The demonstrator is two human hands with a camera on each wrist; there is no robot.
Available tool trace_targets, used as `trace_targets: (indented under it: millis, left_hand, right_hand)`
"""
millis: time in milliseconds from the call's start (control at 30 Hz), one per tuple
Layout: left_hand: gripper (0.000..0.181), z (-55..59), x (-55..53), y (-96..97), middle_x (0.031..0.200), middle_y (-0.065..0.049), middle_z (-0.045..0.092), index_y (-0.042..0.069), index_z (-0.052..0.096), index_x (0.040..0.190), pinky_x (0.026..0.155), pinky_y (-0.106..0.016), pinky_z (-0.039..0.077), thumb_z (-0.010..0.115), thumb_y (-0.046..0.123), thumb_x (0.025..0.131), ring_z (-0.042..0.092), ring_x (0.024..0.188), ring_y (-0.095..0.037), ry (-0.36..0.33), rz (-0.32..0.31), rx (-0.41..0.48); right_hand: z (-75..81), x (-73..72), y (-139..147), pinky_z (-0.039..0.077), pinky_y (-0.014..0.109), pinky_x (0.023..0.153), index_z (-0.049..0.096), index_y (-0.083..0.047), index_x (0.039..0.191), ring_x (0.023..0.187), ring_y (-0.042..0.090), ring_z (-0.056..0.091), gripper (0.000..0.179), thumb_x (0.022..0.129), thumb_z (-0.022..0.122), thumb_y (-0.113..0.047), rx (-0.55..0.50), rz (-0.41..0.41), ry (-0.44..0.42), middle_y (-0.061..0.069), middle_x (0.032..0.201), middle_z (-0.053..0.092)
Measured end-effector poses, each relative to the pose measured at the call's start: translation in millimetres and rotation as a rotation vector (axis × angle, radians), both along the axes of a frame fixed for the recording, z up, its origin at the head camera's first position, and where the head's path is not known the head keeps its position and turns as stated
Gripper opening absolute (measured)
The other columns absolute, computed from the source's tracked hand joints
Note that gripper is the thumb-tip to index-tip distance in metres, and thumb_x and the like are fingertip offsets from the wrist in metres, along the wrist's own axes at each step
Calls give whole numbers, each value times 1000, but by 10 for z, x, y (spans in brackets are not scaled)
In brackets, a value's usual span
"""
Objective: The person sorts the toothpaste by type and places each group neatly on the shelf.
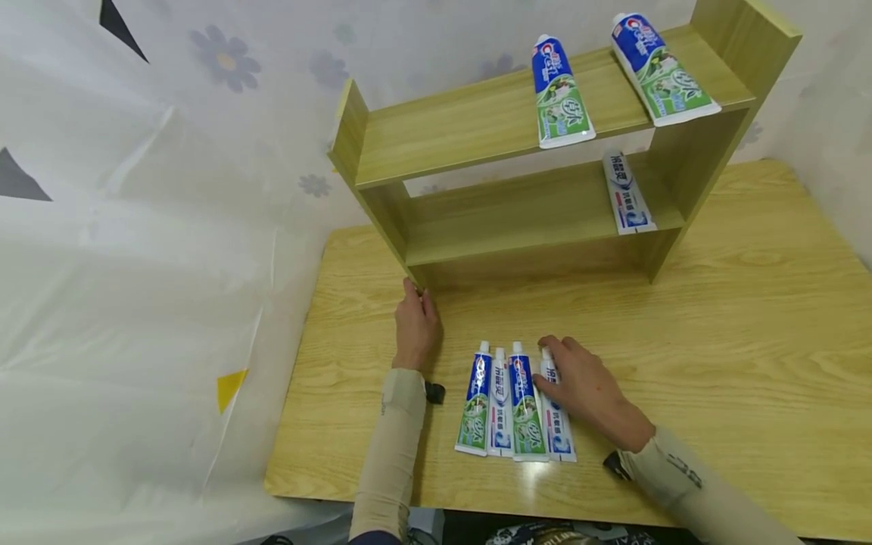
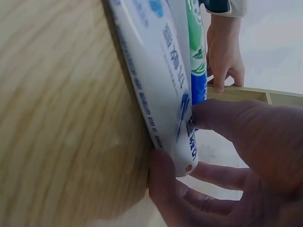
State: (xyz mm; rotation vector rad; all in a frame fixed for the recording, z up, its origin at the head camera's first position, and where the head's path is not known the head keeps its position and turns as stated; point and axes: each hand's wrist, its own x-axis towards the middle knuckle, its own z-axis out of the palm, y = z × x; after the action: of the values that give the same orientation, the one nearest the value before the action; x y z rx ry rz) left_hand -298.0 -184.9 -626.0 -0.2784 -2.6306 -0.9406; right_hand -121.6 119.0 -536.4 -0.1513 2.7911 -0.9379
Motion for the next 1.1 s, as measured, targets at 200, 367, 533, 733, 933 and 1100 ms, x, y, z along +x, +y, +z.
trace_targets:
  millis: [200,367,533,733,933,1100]
  left_hand:
    - [37,-87,-55,-45,76,-3,55,10,48,129,49,-28,43,31,41,119,52,56,-14,6,-1,-29]
    - [36,-91,-50,-55,75,-3,54,10,47,126,47,-28,43,30,42,119,51,55,-13,4,-8,-32]
    - [39,-78,-56,-52,76,-3,54,11,47,127,48,-28,44,29,44,119,52,56,-14,-9,-9,-18]
    - [37,-38,-54,-39,76,-3,55,10,48,129,48,-29,44,30,42,119,53,56,-13,1,-12,-28]
    - [39,-23,-51,-26,75,-4,54,9,47,129,48,-29,43,30,42,119,52,54,-14,-1,-5,-35]
    - [37,-38,-55,-22,75,-4,54,10,47,127,48,-28,43,29,41,119,51,54,-13,1,-5,-37]
  right_hand:
    - [-15,13,1,52,30,63,56,-2,149,81,21,63,60,98,81,-22,-48,7,-18,24,123,65]
    - [-47,3,0,55,33,68,59,-1,144,84,23,64,56,96,81,-21,-40,15,10,26,127,65]
    - [-61,-10,-2,53,29,65,64,-3,136,81,20,62,46,96,80,-20,-42,15,11,23,124,64]
    - [-69,-22,1,50,25,60,69,-6,125,78,19,60,34,95,80,-20,-37,17,5,19,119,63]
    - [-49,-32,4,50,25,59,70,-8,122,78,18,60,32,95,80,-20,-40,22,1,16,115,62]
    - [-21,-34,11,50,24,59,70,-8,124,78,17,60,33,94,81,-19,-50,28,10,13,111,61]
